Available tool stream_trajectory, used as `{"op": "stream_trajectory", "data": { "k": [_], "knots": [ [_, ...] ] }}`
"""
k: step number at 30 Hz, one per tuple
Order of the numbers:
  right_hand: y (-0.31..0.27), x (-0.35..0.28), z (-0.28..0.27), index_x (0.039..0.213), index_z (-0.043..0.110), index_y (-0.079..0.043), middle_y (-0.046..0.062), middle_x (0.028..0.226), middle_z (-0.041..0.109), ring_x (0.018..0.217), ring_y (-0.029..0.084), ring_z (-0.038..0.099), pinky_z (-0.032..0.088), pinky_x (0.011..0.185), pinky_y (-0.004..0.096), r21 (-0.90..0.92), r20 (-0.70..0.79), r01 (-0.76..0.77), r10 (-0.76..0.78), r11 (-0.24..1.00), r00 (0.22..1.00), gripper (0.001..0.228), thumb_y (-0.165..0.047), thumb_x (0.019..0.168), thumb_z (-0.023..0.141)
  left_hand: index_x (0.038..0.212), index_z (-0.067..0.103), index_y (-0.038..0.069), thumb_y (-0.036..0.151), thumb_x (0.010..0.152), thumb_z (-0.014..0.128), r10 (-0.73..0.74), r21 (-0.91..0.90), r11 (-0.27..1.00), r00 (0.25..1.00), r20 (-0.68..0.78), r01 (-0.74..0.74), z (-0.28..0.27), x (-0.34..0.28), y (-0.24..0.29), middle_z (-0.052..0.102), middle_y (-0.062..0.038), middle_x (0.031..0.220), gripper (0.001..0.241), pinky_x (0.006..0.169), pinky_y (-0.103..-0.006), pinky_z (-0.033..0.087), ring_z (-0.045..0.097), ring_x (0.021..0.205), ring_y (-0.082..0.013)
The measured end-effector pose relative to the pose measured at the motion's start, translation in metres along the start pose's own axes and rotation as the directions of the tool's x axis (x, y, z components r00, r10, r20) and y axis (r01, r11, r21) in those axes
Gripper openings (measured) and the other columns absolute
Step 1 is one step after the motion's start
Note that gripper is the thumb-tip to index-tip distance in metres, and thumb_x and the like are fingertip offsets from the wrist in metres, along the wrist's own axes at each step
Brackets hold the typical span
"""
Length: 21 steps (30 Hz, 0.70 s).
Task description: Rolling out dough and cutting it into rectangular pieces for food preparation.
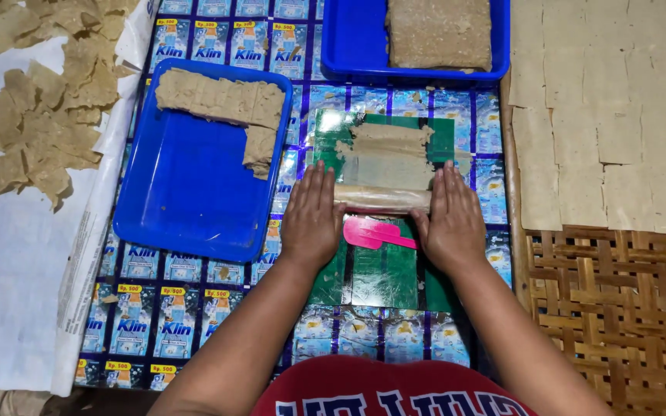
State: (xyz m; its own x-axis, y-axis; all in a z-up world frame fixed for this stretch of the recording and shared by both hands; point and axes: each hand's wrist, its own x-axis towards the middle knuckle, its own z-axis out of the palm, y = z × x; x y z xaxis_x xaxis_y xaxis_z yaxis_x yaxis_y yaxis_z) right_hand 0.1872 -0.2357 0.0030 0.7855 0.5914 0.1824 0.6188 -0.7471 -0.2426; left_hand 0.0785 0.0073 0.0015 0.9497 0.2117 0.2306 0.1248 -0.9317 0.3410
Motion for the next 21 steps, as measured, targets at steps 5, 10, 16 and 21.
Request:
{"op": "stream_trajectory", "data": {
  "k": [5, 10, 16, 21],
  "knots": [
    [0.019, 0.056, 0.011, 0.159, 0.031, 0.003, 0.023, 0.169, 0.024, 0.157, 0.036, 0.023, 0.014, 0.124, 0.057, -0.058, 0.055, -0.049, 0.052, 0.997, 0.997, 0.073, -0.045, 0.105, 0.045, 0.151, 0.045, -0.001, 0.035, 0.106, 0.048, -0.049, 0.052, 0.998, 0.999, 0.022, 0.048, 0.008, 0.059, -0.007, 0.036, -0.022, 0.162, 0.058, 0.125, -0.0505, 0.023, 0.03, 0.153, -0.0379],
    [0.028, 0.114, 0.009, 0.163, 0.028, -0.007, 0.02, 0.172, 0.013, 0.159, 0.034, 0.012, 0.005, 0.122, 0.065, -0.044, 0.121, -0.117, 0.121, 0.992, 0.985, 0.07, -0.046, 0.106, 0.039, 0.153, 0.044, 0.002, 0.034, 0.108, 0.046, -0.055, 0.087, 0.995, 0.998, 0.007, 0.054, 0.026, 0.114, -0.023, 0.034, -0.021, 0.164, 0.055, 0.128, -0.0514, 0.019, 0.028, 0.155, -0.0384],
    [0.033, 0.146, 0.001, 0.165, 0.026, -0.015, 0.021, 0.172, 0.003, 0.159, 0.036, 0.003, 0.004, 0.12, 0.067, 0.011, 0.134, -0.158, 0.155, 0.987, 0.979, 0.071, -0.05, 0.105, 0.039, 0.156, 0.038, 0.001, 0.031, 0.098, 0.051, -0.115, 0.026, 0.993, 0.993, 0.005, 0.115, 0.02, 0.143, -0.021, 0.023, -0.023, 0.166, 0.066, 0.123, -0.0552, 0.008, 0.019, 0.155, -0.0386],
    [0.022, 0.117, -0.002, 0.164, 0.03, -0.016, 0.019, 0.172, 0.008, 0.159, 0.035, 0.009, 0.01, 0.121, 0.066, -0.035, 0.18, -0.113, 0.118, 0.993, 0.977, 0.068, -0.047, 0.105, 0.04, 0.157, 0.041, 0.007, 0.026, 0.1, 0.05, -0.028, 0.058, 0.998, 0.999, 0.018, 0.027, 0.011, 0.107, -0.014, 0.026, -0.019, 0.167, 0.06, 0.125, -0.0561, 0.011, 0.023, 0.155, -0.0374]
  ]
}}
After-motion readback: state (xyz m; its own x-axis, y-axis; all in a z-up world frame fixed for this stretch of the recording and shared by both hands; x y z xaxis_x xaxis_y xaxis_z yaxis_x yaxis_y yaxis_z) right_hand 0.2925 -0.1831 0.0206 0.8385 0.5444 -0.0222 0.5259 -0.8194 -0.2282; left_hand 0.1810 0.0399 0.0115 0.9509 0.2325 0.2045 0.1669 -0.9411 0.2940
